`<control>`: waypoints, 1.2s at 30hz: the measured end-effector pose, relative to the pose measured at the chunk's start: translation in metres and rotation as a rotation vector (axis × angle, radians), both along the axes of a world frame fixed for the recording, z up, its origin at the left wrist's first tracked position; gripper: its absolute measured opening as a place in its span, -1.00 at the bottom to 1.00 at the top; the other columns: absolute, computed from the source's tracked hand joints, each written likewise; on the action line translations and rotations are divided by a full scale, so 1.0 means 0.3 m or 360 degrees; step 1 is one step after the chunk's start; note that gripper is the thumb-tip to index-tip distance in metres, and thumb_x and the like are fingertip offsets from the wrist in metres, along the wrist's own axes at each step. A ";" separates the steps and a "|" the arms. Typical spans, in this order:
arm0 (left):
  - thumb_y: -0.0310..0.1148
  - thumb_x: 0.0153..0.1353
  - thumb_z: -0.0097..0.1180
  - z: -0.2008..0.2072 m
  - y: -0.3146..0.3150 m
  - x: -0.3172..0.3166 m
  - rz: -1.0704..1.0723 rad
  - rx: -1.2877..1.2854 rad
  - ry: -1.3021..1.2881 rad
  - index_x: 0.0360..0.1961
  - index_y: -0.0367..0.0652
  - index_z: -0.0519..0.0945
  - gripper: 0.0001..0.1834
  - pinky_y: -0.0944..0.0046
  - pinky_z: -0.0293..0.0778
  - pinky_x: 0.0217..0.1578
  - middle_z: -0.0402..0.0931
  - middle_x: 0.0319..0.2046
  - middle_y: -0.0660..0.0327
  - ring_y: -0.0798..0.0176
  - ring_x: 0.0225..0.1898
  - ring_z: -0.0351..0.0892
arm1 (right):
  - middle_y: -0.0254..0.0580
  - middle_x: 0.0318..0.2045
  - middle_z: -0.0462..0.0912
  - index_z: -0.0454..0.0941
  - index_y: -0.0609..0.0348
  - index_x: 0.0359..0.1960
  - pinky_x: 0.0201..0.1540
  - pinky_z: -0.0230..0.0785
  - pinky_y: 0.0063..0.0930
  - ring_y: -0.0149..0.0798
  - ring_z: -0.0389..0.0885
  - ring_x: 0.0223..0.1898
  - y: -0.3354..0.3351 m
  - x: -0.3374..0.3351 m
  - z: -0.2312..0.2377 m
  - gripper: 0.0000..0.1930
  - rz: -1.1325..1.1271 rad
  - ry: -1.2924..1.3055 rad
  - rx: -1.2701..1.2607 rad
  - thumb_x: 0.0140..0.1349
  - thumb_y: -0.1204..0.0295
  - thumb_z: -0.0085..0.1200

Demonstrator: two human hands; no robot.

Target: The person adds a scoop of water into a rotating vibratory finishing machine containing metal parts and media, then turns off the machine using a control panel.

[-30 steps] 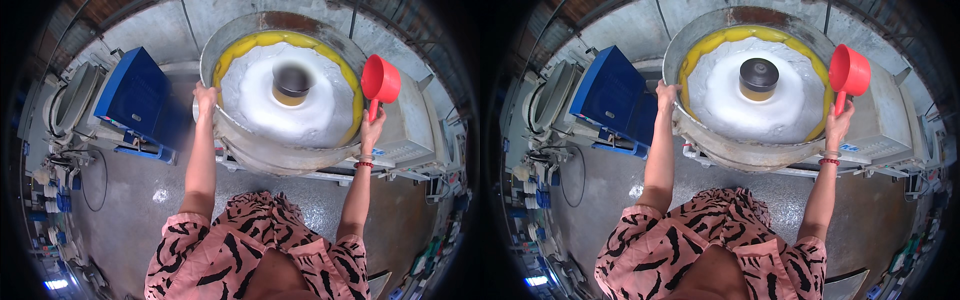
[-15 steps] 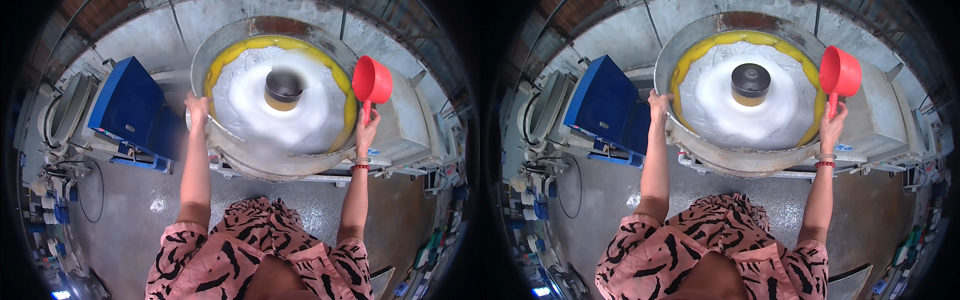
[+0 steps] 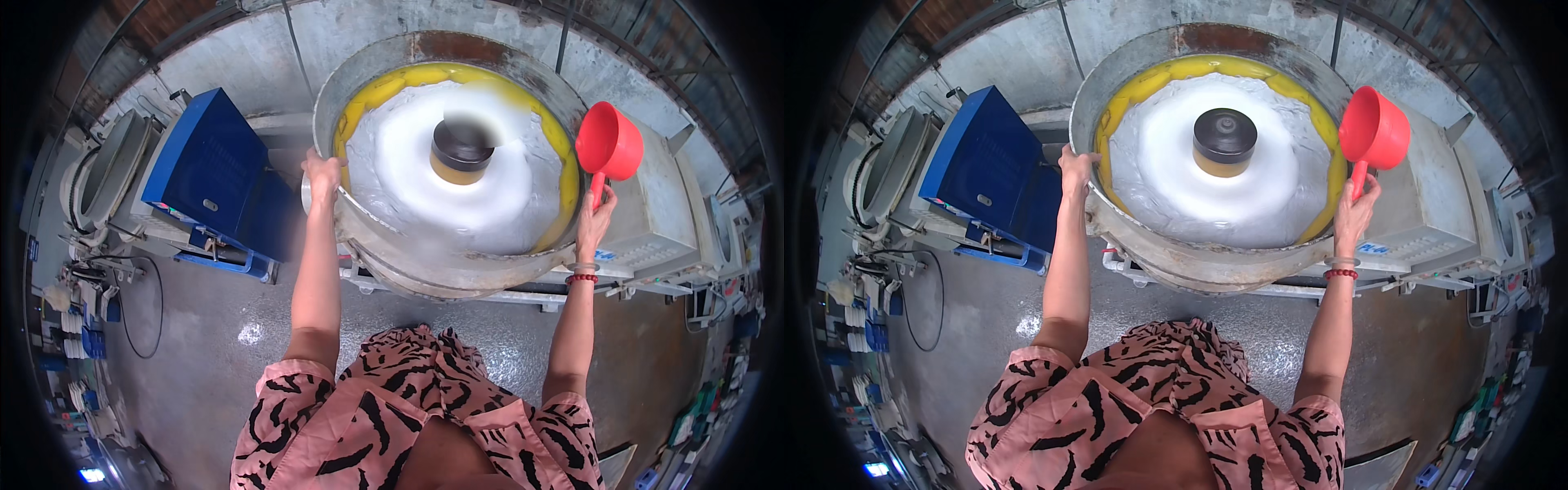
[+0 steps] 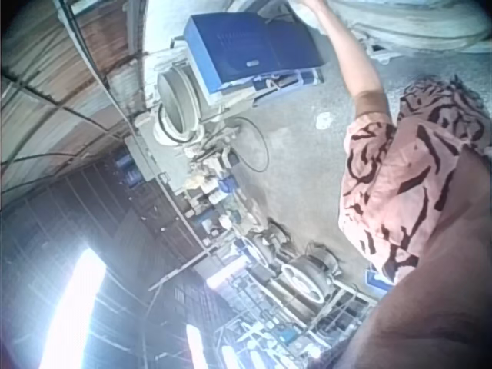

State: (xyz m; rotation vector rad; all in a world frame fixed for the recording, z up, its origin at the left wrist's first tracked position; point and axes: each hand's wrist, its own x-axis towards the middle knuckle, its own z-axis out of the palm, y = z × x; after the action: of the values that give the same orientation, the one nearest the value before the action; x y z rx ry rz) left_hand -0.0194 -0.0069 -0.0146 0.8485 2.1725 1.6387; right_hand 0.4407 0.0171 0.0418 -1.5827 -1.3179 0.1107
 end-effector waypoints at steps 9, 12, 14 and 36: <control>-0.60 -0.32 0.07 0.009 -0.006 -0.001 -0.0006 -0.0025 -0.0004 -0.15 -0.49 0.37 -0.46 0.26 0.36 -0.21 0.47 -0.27 -0.07 0.14 -0.26 0.48 | 0.07 -0.43 0.52 0.20 0.12 -0.05 -0.26 0.26 -0.18 0.06 0.50 -0.36 -0.008 -0.008 0.015 -0.55 -0.0032 -0.0016 -0.0127 0.14 0.08 -0.12; -0.60 -0.32 0.07 0.011 -0.005 -0.002 -0.0012 -0.0043 0.0000 -0.15 -0.49 0.37 -0.45 0.26 0.36 -0.21 0.47 -0.27 -0.06 0.13 -0.27 0.48 | 0.08 -0.44 0.52 0.19 0.10 -0.04 -0.26 0.26 -0.17 0.07 0.50 -0.36 -0.003 -0.004 0.009 -0.55 -0.0047 -0.0023 -0.0142 0.14 0.08 -0.13; -0.60 -0.31 0.07 0.010 -0.007 0.001 -0.0013 -0.0021 -0.0021 -0.15 -0.50 0.36 -0.46 0.27 0.37 -0.21 0.47 -0.28 -0.05 0.13 -0.28 0.48 | 0.09 -0.44 0.52 0.19 0.09 -0.04 -0.26 0.26 -0.17 0.07 0.50 -0.36 -0.001 -0.003 0.007 -0.55 -0.0050 -0.0026 -0.0119 0.15 0.08 -0.14; -0.56 -0.32 0.11 0.019 -0.008 -0.001 -0.0084 -0.0027 -0.0122 -0.06 -0.41 0.30 -0.37 0.21 0.28 -0.10 0.29 -0.15 -0.11 0.02 -0.14 0.35 | 0.04 -0.42 0.53 0.19 0.07 -0.04 -0.23 0.27 -0.20 0.03 0.52 -0.34 -0.005 -0.015 0.020 -0.51 -0.0055 -0.0061 -0.0143 0.02 0.21 0.06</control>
State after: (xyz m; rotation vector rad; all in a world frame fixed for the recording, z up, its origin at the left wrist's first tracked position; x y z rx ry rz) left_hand -0.0198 -0.0094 -0.0088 0.8173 2.0913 1.5990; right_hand 0.4363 0.0157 0.0477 -1.6900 -1.3304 0.1204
